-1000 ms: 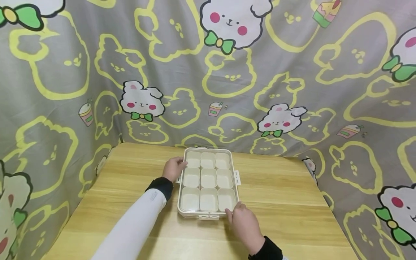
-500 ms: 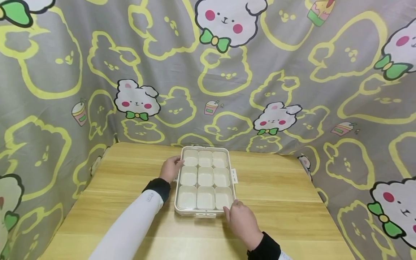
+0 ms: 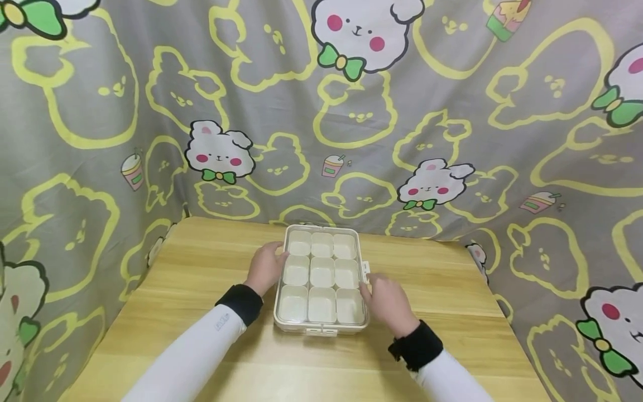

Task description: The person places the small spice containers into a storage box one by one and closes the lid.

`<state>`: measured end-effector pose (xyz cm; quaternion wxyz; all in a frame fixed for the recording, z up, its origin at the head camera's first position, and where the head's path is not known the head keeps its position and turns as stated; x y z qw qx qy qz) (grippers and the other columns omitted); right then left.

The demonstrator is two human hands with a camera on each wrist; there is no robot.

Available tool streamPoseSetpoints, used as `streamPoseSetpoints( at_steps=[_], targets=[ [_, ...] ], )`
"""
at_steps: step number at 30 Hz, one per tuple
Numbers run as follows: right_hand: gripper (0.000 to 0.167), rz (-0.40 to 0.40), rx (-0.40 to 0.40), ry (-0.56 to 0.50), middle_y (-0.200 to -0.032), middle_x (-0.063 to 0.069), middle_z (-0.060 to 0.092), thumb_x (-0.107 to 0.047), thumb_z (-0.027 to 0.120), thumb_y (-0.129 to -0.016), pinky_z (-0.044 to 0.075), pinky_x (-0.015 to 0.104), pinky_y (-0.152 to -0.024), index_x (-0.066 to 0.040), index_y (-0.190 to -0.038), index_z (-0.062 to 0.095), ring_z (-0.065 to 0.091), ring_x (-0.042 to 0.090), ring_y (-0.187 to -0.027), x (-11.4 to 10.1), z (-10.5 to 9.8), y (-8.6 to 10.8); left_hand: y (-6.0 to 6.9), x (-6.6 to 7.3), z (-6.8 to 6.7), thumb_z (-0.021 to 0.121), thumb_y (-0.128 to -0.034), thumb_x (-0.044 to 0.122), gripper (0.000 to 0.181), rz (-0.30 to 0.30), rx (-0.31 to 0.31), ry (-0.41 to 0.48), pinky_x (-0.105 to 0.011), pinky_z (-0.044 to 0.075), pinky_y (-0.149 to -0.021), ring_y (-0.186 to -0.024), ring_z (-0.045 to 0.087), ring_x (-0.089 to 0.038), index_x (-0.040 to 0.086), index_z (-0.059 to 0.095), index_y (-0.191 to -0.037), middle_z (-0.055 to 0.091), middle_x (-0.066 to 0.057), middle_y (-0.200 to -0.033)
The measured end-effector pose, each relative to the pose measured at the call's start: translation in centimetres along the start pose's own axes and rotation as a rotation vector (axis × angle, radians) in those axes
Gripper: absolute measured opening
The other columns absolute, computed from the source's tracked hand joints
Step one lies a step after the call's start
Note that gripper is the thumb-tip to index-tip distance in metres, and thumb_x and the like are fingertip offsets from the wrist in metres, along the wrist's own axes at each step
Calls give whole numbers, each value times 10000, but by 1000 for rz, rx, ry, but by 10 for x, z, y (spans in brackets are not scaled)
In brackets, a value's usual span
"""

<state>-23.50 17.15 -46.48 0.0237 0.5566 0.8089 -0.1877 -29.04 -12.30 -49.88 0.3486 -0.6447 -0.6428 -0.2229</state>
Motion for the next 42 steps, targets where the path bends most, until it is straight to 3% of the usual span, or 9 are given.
streamPoseSetpoints(
  at_steps=[2, 6, 12, 18, 22, 28, 37, 42],
  targets=[
    [370, 17, -7, -27, -1064, 266, 672, -193, 646, -966, 565, 508, -821, 114, -1173, 644, 677, 399, -934, 8, 5, -14, 5, 5, 2, 648, -982, 197, 404, 27, 28, -52, -565, 441, -1018, -1174, 587, -440, -50, 604, -1298, 622, -256, -1281],
    [417, 41, -17, -55, -1110, 287, 643, -177, 640, -966, 540, 523, -876, 135, -1239, 593, 650, 412, -1000, 18, 24, -35, 15, 10, 8, 670, -963, 219, 428, 45, 56, -147, -616, 382, -1018, -1224, 526, -466, -50, 602, -1290, 608, -251, -1295],
    [591, 100, -23, -116, -1297, 363, 542, -262, 634, -977, 417, 552, -1057, 173, -1344, 473, 523, 491, -1220, 20, 54, -52, 24, 6, 24, 631, -982, 278, 567, -4, 2, -176, -654, 244, -1101, -1370, 353, -481, -60, 466, -1406, 431, -288, -1469],
    [694, 190, -37, -212, -1438, 379, 410, -308, 567, -1016, 313, 541, -1144, 172, -1448, 314, 402, 498, -1347, 26, 76, -52, 27, 2, 36, 615, -990, 278, 659, 1, -6, -150, -657, 256, -1117, -1392, 325, -502, -131, 366, -1442, 350, -341, -1499],
    [773, 233, -67, -275, -1502, 378, 321, -376, 528, -1028, 260, 547, -1169, 166, -1490, 226, 319, 498, -1404, 25, 80, -50, 25, -1, 40, 579, -1010, 303, 705, -28, -15, -134, -640, 247, -1136, -1412, 293, -507, -149, 295, -1471, 286, -353, -1530],
    [895, 300, -125, -341, -1535, 332, 310, -492, 499, -1019, 263, 535, -1172, 137, -1527, 115, 293, 464, -1432, 25, 85, -49, 20, -6, 44, 543, -1019, 339, 737, -54, -29, -124, -628, 260, -1138, -1418, 284, -506, -144, 250, -1492, 246, -350, -1550],
    [939, 340, -151, -380, -1568, 354, 200, -540, 492, -1007, 255, 538, -1173, 132, -1532, 98, 266, 473, -1439, 28, 88, -50, 20, -6, 41, 550, -1022, 321, 739, -74, -40, -31, -577, 319, -1130, -1381, 340, -522, -144, 232, -1500, 234, -348, -1556],
    [918, 350, -149, -409, -1558, 361, 217, -522, 502, -1010, 261, 536, -1171, 143, -1522, 131, 284, 475, -1430, 27, 88, -50, 20, -8, 43, 537, -1029, 299, 735, -80, -55, -1, -564, 310, -1140, -1381, 341, -519, -157, 204, -1500, 223, -364, -1551]
  ],
)
Point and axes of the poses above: each hand's wrist, its own y-axis away from the middle knuckle, its own z-axis out of the palm, x = y × z, the point moved 3 cm from there along -y, towards the middle knuckle
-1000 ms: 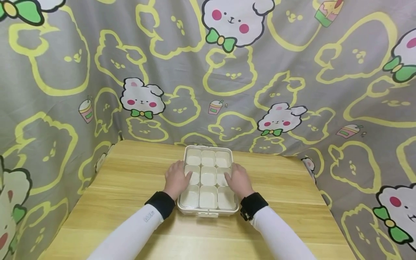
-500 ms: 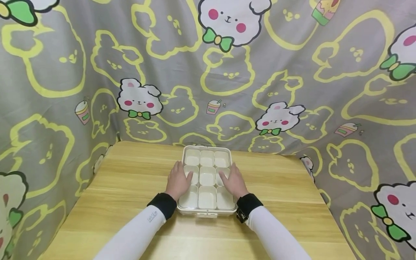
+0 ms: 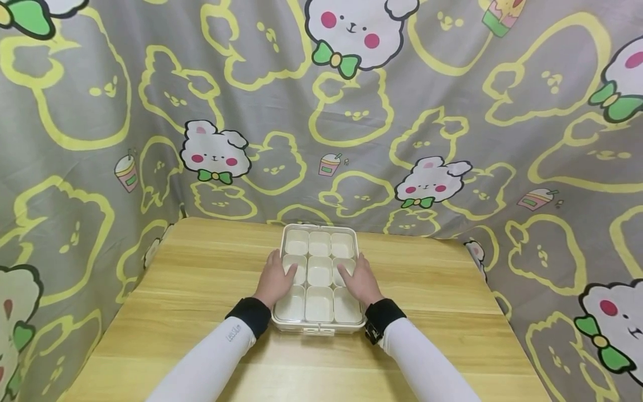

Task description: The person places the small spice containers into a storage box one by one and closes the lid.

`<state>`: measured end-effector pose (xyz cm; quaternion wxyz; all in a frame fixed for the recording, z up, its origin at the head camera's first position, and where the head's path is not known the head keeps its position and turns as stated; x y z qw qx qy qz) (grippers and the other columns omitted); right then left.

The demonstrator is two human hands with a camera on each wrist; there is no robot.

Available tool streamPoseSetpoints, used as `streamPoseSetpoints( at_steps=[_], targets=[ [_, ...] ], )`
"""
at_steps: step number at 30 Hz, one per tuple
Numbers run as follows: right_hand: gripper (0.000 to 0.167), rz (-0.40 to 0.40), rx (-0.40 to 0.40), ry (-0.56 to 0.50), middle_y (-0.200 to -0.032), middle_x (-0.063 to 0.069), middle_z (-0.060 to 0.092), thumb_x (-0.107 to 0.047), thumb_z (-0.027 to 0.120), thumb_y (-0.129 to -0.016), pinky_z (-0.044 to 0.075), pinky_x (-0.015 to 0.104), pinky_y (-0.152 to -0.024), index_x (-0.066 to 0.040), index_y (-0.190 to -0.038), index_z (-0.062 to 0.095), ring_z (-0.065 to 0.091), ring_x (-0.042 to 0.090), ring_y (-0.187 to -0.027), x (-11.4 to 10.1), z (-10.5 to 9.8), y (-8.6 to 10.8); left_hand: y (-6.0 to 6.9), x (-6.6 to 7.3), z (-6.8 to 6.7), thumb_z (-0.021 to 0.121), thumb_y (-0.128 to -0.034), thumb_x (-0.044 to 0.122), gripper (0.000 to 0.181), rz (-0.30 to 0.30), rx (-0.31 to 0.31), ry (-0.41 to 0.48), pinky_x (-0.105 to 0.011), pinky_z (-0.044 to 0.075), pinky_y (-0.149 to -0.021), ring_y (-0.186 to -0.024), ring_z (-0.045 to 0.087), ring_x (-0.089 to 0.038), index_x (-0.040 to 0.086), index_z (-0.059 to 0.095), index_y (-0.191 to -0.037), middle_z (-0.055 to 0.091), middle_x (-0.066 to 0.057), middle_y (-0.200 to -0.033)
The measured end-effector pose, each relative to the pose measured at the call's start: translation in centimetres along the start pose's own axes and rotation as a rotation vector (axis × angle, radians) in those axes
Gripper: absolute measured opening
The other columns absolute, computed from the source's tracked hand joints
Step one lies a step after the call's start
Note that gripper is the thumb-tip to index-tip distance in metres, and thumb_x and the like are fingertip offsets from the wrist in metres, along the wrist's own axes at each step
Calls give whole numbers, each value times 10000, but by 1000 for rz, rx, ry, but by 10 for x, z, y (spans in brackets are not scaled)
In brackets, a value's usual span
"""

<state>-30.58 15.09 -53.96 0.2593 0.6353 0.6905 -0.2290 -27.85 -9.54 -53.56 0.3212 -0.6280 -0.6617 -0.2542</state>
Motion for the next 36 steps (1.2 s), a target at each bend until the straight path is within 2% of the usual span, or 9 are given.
streamPoseSetpoints(
  at_steps=[5, 14, 24, 29, 36],
  targets=[
    [883, -5, 3, -48, -1535, 369, 253, -493, 528, -1008, 284, 550, -1157, 131, -1519, 168, 322, 489, -1404, 0, 2, 0, -2, -4, 3, 506, -1044, 299, 746, -16, -40, 34, -537, 274, -1165, -1410, 309, -494, -144, 138, -1519, 187, -366, -1565],
    [875, 7, -11, -127, -1551, 348, 247, -480, 553, -1003, 261, 549, -1168, 97, -1534, 165, 304, 470, -1422, -1, 1, 0, -4, -6, 5, 501, -1048, 308, 773, -24, -65, 63, -537, 248, -1175, -1429, 272, -488, -142, 93, -1525, 162, -370, -1570],
    [838, -23, 2, -190, -1534, 340, 284, -430, 589, -1000, 262, 558, -1165, 78, -1533, 189, 312, 465, -1419, 2, 0, -3, -4, -5, 5, 494, -1047, 293, 764, -13, -57, 113, -551, 227, -1178, -1424, 259, -511, -144, 91, -1525, 156, -383, -1564],
    [822, -14, 4, -212, -1537, 328, 290, -415, 600, -996, 259, 554, -1167, 63, -1535, 204, 316, 457, -1420, 3, 0, -2, -1, -2, 3, 483, -1044, 312, 756, 24, -32, 132, -594, 253, -1150, -1378, 297, -558, -171, 128, -1504, 195, -420, -1526],
    [790, -2, -6, -217, -1517, 323, 320, -403, 598, -1001, 274, 545, -1163, 63, -1520, 229, 337, 447, -1410, 3, 2, -3, -5, -7, 6, 494, -1049, 298, 761, -33, -70, 96, -545, 240, -1177, -1426, 270, -497, -142, 95, -1526, 163, -372, -1569]
  ],
)
Point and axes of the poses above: each hand's wrist, its own y-axis away from the middle knuckle, its own z-axis out of the palm, x = y × z, the point moved 3 cm from there along -y, towards the middle knuckle
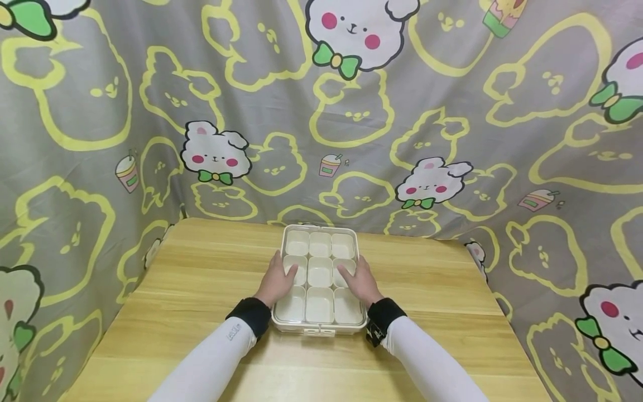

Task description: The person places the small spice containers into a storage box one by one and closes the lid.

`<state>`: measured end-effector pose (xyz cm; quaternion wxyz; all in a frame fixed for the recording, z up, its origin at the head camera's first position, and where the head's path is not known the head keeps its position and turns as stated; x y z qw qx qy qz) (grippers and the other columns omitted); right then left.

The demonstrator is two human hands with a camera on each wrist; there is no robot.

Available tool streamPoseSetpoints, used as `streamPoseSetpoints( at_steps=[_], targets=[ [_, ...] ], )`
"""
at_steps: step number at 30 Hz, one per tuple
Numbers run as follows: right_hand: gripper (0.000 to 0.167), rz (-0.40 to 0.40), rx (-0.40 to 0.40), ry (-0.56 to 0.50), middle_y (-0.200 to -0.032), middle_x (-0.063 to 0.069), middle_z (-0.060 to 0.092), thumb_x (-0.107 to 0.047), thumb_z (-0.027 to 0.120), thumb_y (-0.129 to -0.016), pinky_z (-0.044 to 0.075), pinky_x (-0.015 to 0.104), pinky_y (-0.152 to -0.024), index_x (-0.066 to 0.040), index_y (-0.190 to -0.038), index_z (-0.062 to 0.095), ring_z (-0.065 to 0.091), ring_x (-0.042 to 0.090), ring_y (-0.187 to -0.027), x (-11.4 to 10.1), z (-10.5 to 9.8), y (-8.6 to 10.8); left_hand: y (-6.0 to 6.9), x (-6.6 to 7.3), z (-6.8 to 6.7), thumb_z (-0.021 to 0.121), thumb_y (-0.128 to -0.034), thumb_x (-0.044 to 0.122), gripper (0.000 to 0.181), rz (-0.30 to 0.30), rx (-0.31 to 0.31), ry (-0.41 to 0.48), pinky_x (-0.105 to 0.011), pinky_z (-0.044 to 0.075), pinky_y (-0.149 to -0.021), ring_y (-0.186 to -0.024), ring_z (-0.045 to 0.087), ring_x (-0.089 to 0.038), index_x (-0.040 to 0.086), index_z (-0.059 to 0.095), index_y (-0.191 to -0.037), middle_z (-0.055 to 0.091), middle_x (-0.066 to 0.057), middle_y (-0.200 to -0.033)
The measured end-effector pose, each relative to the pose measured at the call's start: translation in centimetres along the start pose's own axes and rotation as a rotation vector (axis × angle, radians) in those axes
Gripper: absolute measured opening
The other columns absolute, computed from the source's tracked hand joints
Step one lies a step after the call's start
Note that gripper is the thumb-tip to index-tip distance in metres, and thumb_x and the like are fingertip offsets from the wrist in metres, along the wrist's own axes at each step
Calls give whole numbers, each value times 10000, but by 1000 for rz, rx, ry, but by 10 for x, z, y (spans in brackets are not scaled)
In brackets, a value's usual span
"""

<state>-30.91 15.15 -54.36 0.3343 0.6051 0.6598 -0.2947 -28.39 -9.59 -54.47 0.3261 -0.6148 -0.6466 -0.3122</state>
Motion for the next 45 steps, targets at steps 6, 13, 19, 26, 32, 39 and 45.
streamPoseSetpoints(
  at_steps=[6, 13, 19, 26, 32, 39, 45],
  targets=[
    [798, -4, 0, 21, -1495, 349, 335, -406, 600, -998, 284, 554, -1155, 91, -1507, 237, 348, 466, -1397, -1, 0, 1, 1, 0, 0, 504, -1049, 293, 754, -9, -10, 9, -550, 251, -1171, -1423, 282, -494, -141, 111, -1525, 173, -367, -1568],
    [818, -6, -8, 26, -1491, 352, 335, -424, 596, -997, 287, 555, -1154, 93, -1510, 224, 348, 466, -1396, -2, 0, 1, 1, 0, 0, 511, -1046, 289, 756, -4, -10, 24, -558, 261, -1164, -1410, 298, -504, -142, 112, -1523, 177, -371, -1564],
    [811, -7, -7, 24, -1510, 353, 310, -401, 592, -1004, 272, 553, -1161, 92, -1519, 205, 330, 466, -1407, -2, 0, 0, 1, -1, 0, 505, -1049, 291, 754, -2, -9, 27, -559, 259, -1164, -1410, 298, -505, -138, 107, -1526, 176, -369, -1565],
    [804, -26, 1, 12, -1493, 351, 327, -408, 597, -999, 284, 564, -1151, 90, -1511, 229, 349, 472, -1391, -1, -2, -2, 2, -1, 0, 504, -1050, 293, 760, 3, -7, 26, -556, 253, -1167, -1414, 288, -504, -139, 98, -1526, 172, -373, -1564],
    [817, -37, 3, 39, -1505, 356, 317, -411, 589, -1002, 274, 570, -1154, 79, -1530, 203, 333, 479, -1399, -5, -2, -2, 2, 2, -6, 510, -1047, 274, 741, 26, 15, 14, -563, 242, -1169, -1417, 275, -512, -151, 127, -1517, 188, -383, -1554],
    [909, -18, -67, 180, -1556, 395, 155, -497, 474, -1032, 191, 536, -1194, 155, -1520, 71, 196, 485, -1456, -8, -7, 0, 14, 2, -14, 531, -1031, 268, 728, 60, 52, -41, -563, 240, -1170, -1411, 288, -515, -174, 185, -1495, 242, -389, -1531],
    [892, -50, -100, 268, -1575, 377, 114, -494, 447, -1043, 156, 526, -1204, 135, -1530, 44, 162, 476, -1470, -18, -26, -11, 45, 11, -27, 588, -1005, 243, 724, 100, 65, -75, -586, 281, -1145, -1379, 349, -511, -134, 227, -1506, 315, -366, -1508]
  ],
)
Point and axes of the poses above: each hand's wrist, its own y-axis away from the middle knuckle, its own z-axis out of the palm, x = y × z, the point moved 3 cm from there along -y, towards the middle knuckle
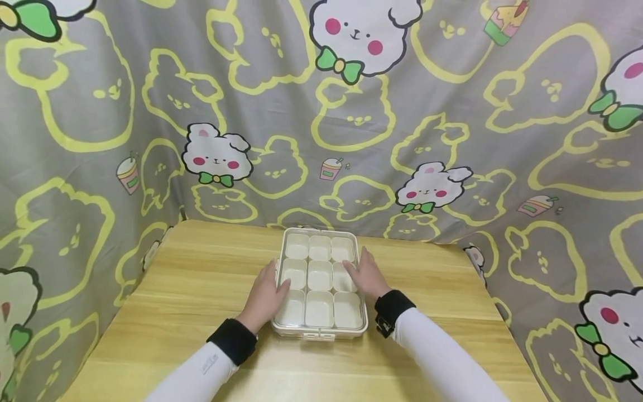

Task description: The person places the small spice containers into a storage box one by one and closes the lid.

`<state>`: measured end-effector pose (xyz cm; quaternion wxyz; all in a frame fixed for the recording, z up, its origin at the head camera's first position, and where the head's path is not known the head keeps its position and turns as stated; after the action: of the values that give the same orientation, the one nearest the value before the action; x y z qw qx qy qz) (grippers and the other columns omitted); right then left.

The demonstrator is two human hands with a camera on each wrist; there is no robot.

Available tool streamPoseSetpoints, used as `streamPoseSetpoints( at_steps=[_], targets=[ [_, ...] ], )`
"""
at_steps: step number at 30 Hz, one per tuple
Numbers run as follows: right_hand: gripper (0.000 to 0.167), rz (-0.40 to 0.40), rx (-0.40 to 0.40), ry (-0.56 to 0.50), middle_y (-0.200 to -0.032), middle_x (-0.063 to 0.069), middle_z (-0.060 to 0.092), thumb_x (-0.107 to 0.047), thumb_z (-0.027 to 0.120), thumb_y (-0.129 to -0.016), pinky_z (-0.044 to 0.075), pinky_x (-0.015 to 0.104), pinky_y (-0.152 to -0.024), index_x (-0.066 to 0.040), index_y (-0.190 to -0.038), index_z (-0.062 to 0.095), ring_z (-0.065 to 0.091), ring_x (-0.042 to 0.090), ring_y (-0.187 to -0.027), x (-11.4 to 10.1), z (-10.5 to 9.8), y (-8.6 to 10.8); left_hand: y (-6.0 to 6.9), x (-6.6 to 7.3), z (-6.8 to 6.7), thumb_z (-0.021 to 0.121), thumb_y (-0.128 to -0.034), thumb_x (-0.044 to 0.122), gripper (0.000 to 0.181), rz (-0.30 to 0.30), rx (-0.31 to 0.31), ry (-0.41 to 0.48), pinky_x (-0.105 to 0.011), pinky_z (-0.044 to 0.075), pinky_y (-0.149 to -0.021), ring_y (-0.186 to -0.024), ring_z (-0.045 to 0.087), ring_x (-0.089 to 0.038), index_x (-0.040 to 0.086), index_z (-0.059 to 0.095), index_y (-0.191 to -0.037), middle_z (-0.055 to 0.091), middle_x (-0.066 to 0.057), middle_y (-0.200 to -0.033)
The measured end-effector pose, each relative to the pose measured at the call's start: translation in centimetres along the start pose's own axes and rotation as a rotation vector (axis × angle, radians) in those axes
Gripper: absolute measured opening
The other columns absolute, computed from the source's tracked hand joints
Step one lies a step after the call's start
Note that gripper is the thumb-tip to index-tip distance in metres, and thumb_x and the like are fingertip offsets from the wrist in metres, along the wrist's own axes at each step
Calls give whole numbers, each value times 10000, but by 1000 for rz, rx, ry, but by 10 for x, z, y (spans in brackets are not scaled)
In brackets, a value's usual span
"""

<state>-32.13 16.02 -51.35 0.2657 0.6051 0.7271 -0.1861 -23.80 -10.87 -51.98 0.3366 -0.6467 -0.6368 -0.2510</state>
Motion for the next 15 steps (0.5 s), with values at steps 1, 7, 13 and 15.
streamPoseSetpoints(
  at_steps=[1, 7, 13, 15],
  targets=[
    [884, -20, 3, 11, -1573, 377, 122, -481, 459, -1042, 161, 527, -1204, 135, -1530, 55, 168, 477, -1469, -2, -4, -4, 6, 3, -3, 599, -998, 226, 713, 16, 7, 1, -594, 288, -1138, -1372, 361, -509, -125, 242, -1506, 332, -360, -1502],
    [824, -142, -43, 115, -1586, 345, 155, -421, 491, -1039, 139, 525, -1212, 129, -1530, 124, 141, 456, -1485, -11, -18, -33, 49, 15, -4, 643, -973, 228, 737, 35, 23, -35, -613, 293, -1126, -1362, 372, -509, -123, 264, -1498, 352, -350, -1495],
    [804, -158, -144, 189, -1603, 303, 163, -419, 512, -1032, 145, 535, -1209, 73, -1552, 145, 144, 435, -1492, -12, -20, -59, 77, 17, 4, 656, -972, 312, 846, -45, 0, -38, -611, 242, -1145, -1413, 274, -522, -135, 186, -1515, 238, -356, -1550],
    [797, -153, -161, 221, -1613, 279, 161, -413, 523, -1031, 146, 515, -1214, 51, -1560, 148, 146, 412, -1499, -12, -22, -66, 81, 18, 7, 654, -973, 324, 856, -57, 7, -27, -612, 239, -1144, -1414, 262, -530, -145, 182, -1510, 221, -365, -1551]
  ],
)
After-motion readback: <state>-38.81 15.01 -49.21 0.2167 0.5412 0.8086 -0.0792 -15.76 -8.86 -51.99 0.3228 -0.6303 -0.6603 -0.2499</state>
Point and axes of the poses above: each hand's wrist, its own y-axis away from the middle knuckle, its own z-axis out of the palm, x = y × z, the point moved 3 cm from there along -y, towards the middle knuckle
